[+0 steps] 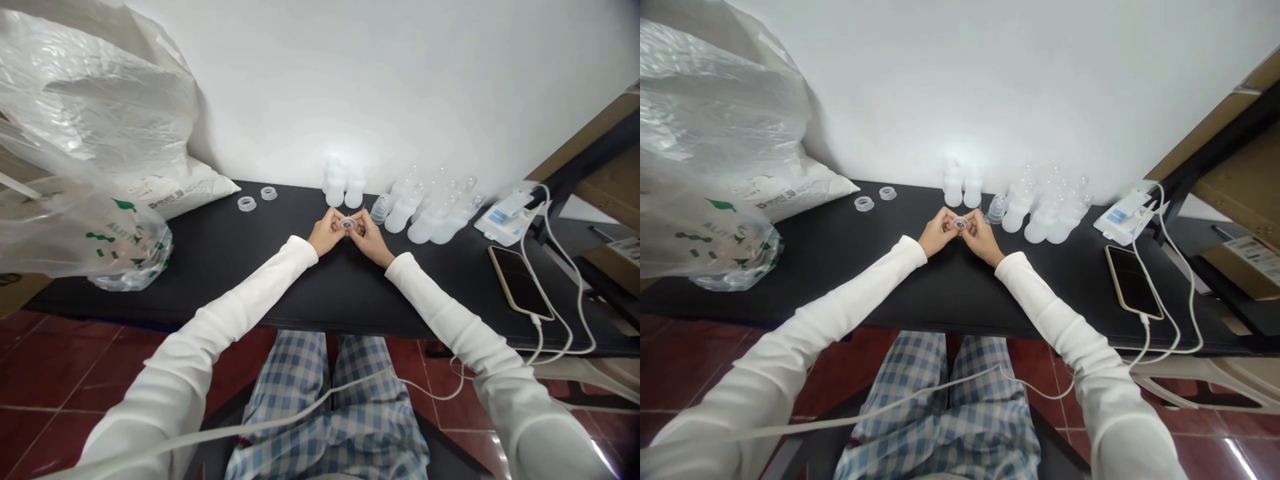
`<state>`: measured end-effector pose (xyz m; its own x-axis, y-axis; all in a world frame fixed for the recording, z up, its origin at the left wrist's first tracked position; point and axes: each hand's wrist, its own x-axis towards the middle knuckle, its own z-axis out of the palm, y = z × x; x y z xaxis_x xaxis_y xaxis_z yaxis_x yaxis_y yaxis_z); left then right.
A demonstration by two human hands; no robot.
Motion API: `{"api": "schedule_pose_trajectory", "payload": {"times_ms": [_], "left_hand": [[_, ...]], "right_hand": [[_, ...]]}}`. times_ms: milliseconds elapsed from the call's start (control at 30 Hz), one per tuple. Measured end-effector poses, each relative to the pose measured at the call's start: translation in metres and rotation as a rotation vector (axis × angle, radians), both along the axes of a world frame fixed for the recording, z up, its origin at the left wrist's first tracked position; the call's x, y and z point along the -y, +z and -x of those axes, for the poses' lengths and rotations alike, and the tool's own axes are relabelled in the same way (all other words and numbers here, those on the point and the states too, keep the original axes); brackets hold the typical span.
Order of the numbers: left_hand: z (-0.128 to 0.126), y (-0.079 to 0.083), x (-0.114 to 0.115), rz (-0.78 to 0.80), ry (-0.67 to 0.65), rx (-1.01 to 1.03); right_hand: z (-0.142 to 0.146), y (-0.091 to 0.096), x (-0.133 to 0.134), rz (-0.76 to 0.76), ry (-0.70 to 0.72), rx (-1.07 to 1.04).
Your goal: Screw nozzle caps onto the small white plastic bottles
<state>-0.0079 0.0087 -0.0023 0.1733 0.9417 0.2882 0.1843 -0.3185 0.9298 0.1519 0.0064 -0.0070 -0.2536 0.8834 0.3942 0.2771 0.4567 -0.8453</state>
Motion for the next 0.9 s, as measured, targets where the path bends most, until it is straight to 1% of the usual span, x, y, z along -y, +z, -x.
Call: {"api": "schedule_pose_trajectory", "payload": {"times_ms": [200,333,433,600,800,900], "left_hand": [[-0.0011,0.0018,0.001,0.039,-0.003,0.041],[0.0,0.0025,-0.0006,0.103,-0.067,0.113],[0.0002,0.0026,-0.001,0.083,-0.075,0.132],[0.0008,0.003,0.0009,0.008,-0.044,0.038],[0.0023,0.0069,0.0057,-0.076,-0.007,-0.097],[0.0025,0.0084,0.0069,-0.122,0.007,-0.141]], "right_hand": [[-0.0004,-0.0001,-0.001,0.023,0.024,-0.036],[-0.0012,0.0025,-0.0001,0.055,0.019,-0.054],[-0.0009,0.0034,0.0001,0.061,0.0,-0.077],[0.0003,0.0017,-0.001,0.029,-0.018,-0.064],[0.0004,0.0041,0.0025,-0.102,-0.068,0.084],[0.001,0.0059,0.0048,-0.124,-0.078,0.12]]}}
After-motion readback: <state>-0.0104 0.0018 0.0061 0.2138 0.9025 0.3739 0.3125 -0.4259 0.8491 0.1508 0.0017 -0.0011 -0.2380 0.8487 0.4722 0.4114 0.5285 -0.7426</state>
